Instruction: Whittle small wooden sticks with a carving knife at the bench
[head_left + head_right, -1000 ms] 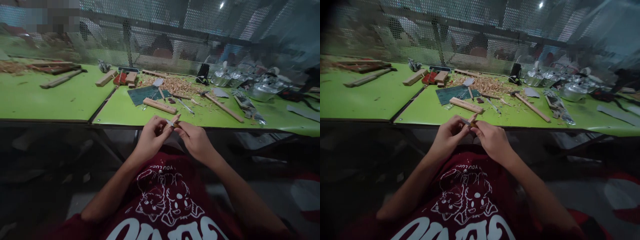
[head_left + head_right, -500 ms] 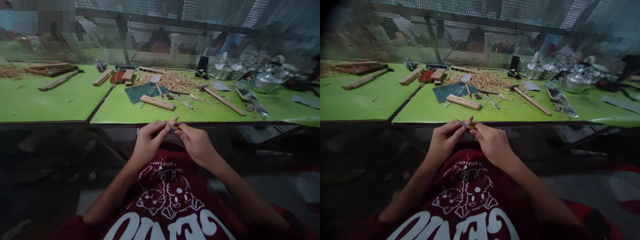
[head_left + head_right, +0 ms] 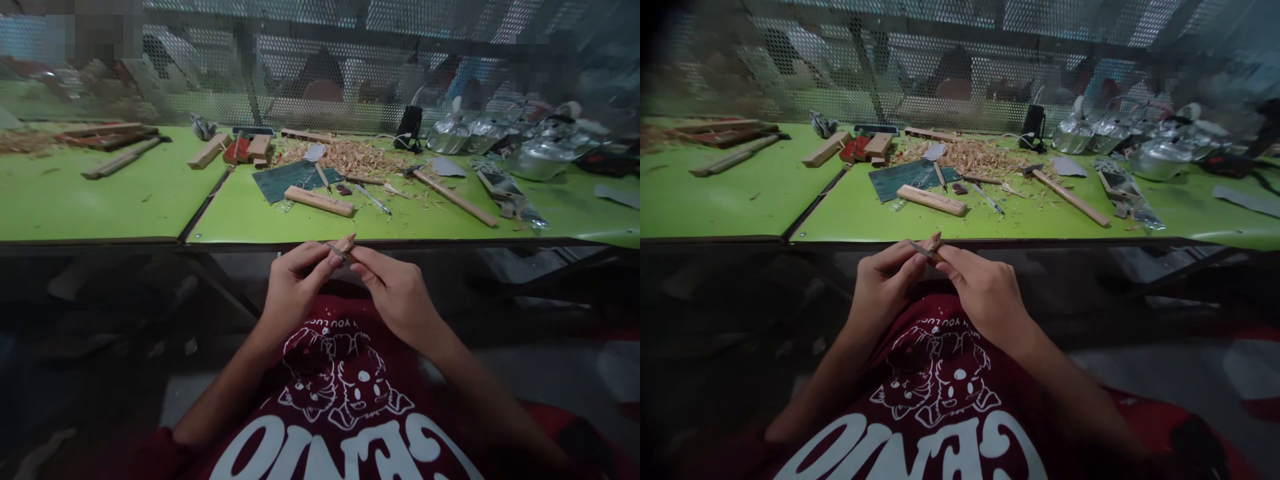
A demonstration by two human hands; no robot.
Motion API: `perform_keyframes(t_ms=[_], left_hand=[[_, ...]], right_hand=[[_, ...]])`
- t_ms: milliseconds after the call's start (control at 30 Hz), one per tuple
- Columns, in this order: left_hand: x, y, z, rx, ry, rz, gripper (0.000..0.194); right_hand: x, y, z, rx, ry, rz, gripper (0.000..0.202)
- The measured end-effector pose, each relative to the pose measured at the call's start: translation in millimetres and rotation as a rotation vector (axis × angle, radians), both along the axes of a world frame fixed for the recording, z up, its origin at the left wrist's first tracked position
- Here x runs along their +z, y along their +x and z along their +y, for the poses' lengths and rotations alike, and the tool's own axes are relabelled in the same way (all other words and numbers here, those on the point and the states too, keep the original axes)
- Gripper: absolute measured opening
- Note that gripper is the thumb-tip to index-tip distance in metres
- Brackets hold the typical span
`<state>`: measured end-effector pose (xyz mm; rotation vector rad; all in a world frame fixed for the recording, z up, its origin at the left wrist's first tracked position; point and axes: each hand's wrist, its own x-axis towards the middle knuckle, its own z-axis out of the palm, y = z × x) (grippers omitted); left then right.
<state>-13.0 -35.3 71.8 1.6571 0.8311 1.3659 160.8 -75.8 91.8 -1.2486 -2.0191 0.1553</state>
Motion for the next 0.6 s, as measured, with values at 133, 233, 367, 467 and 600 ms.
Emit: perform_keyframes(t_ms=[133,233,367,467,600], left_hand=[[-1.3,1.0,-0.3,-0.02,0.007,0.024,0.02],[-3.0,1.5,-0.2,-0.027,-0.005,0.037,0.021],[-5.0,1.3,-0.1,-0.014,-0.006,0.044,0.021],[-5.5,1.5,0.0,-0.018,0.0,0.047,0.02],[-4.2,2.5,0.2,-0.038,-0.005,0.032,0.019]], right_hand=[[-1.7,4.0,-1.6,0.017,-0.014,0.075,0.034],[-3.1,6.5,-2.3,0.002,-0.01,0.079,0.034],[-2.8,7.6,-1.9,-0.008,0.01,0.047,0.033],[-1.8,8.0,-2.0,-0.005,0.019,0.04,0.033],[-0.5,9.3,-3.0,0.01,0.001,0.029,0.033]])
